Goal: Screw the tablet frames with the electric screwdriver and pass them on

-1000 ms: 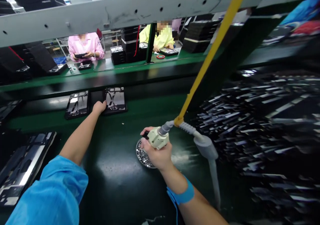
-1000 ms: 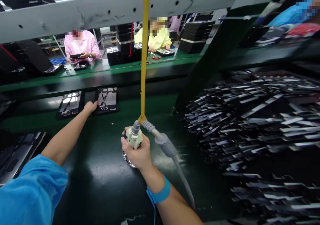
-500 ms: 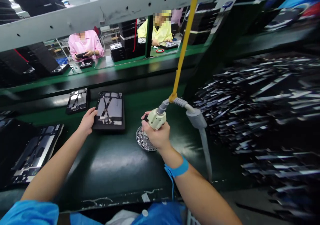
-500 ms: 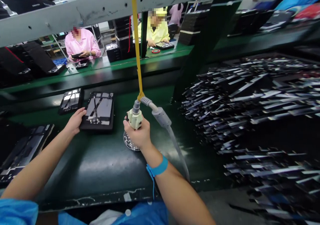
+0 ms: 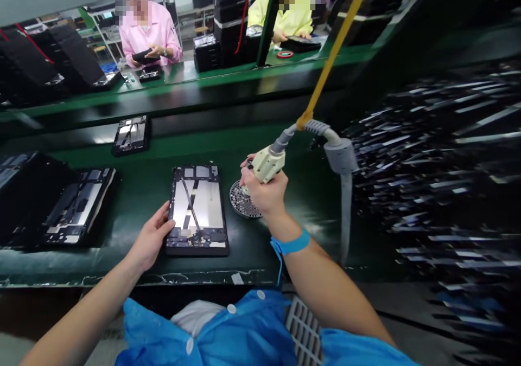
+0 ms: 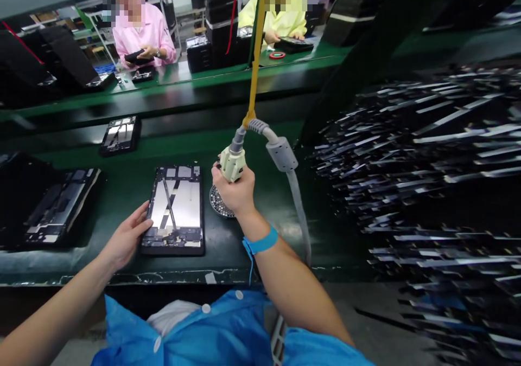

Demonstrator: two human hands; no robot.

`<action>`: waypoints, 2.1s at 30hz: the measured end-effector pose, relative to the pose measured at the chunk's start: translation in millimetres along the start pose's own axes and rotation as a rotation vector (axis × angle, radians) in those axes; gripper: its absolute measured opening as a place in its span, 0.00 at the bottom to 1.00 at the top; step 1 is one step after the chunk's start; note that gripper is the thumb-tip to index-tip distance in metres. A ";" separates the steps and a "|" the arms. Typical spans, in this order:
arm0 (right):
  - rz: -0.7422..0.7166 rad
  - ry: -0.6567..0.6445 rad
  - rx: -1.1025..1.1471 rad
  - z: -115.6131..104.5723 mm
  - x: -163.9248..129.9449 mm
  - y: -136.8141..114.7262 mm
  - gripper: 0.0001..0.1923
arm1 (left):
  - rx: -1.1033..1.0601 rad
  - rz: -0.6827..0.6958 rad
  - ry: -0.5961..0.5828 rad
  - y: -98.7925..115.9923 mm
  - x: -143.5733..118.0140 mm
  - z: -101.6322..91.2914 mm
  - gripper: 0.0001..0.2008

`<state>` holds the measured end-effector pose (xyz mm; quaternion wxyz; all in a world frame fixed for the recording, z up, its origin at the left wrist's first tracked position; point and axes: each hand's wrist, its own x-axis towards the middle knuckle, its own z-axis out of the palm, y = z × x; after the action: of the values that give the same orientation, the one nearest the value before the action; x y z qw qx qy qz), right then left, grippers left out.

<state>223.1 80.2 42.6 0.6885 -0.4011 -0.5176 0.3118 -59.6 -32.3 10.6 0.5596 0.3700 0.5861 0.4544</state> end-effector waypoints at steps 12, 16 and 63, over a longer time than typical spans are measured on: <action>0.016 -0.008 0.009 1.5 -1.7 -2.7 0.13 | 1.029 0.973 -0.377 4.8 -34.8 19.0 0.20; 0.023 -0.018 0.012 2.0 -3.3 -3.2 0.13 | 0.967 0.922 -0.419 3.7 -29.2 26.5 0.15; -0.025 -0.032 0.001 0.6 -7.4 -3.6 0.13 | 1.261 1.114 -0.242 -23.8 -48.4 30.2 0.21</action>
<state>220.6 72.3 42.4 0.6842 -0.3892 -0.5335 0.3095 -23.0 -81.8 4.8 0.0021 0.8931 0.3983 0.2091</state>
